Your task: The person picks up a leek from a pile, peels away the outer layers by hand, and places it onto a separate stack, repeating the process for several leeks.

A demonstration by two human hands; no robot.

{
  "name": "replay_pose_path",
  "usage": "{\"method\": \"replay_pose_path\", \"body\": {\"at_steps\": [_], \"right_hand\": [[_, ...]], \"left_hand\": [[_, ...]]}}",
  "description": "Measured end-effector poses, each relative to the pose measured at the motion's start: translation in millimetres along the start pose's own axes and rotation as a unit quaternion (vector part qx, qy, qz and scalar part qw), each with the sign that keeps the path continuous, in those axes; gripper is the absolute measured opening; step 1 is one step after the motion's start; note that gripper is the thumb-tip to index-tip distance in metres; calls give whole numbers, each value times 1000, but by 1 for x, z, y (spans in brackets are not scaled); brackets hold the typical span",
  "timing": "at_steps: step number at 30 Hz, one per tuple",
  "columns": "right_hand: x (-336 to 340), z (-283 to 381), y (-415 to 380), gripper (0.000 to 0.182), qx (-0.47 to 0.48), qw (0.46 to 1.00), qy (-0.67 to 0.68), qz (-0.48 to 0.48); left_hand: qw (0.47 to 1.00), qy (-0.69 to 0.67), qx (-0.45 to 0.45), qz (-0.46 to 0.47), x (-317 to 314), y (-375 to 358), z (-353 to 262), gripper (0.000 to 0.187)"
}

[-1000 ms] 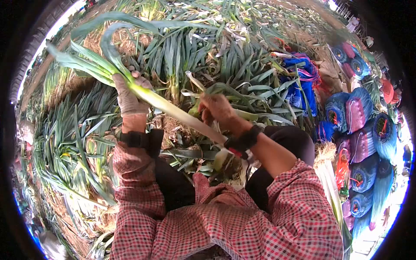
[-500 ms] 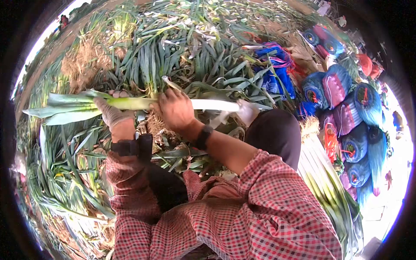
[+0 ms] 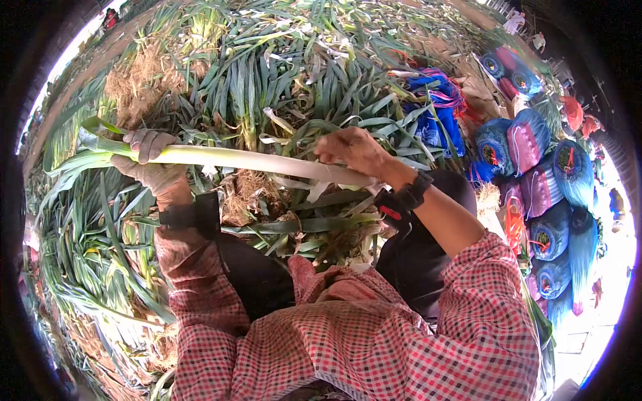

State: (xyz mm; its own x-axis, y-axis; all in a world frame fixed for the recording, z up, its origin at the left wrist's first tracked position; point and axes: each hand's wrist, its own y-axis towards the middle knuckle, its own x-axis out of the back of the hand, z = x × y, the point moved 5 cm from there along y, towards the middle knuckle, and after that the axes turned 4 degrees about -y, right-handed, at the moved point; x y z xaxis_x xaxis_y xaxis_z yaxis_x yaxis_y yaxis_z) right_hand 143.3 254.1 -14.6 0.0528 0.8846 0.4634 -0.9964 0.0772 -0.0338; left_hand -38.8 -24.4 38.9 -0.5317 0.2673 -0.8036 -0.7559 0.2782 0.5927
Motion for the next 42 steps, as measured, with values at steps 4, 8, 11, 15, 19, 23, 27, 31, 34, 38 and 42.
{"method": "replay_pose_path", "body": {"at_steps": [4,8,11,15,19,23,27,31,34,38,42], "right_hand": [[-33,60,-15,26,154,981,-116,30],[-55,74,-18,22,211,959,-178,-64],[-53,75,-21,12,218,955,-165,-117],[-54,74,-20,6,169,959,-201,-107],[-46,71,-20,4,82,954,-224,-180],[-51,93,-20,9,163,968,-119,-146],[-55,90,-22,14,203,961,-125,-141],[-59,85,-20,8,160,978,-98,-94],[-64,80,-22,9,131,984,-90,-86],[-69,81,-24,9,172,970,-122,-121],[-69,80,-23,9,167,969,-127,-127]], "left_hand": [[1000,-6,18,23,-1,-1,12,34],[992,-27,45,112,-7,2,15,42],[990,-53,36,124,-7,-1,8,42],[990,-59,35,123,-7,2,5,41],[989,-74,36,120,-7,1,4,41],[995,-59,23,77,-15,-1,5,32],[994,-60,46,79,-17,-1,12,29],[994,-64,40,84,-17,-4,13,28],[993,-51,45,93,-16,-3,12,30],[994,-49,33,95,-18,-2,13,32],[993,-51,29,105,-22,-2,15,32]]}}
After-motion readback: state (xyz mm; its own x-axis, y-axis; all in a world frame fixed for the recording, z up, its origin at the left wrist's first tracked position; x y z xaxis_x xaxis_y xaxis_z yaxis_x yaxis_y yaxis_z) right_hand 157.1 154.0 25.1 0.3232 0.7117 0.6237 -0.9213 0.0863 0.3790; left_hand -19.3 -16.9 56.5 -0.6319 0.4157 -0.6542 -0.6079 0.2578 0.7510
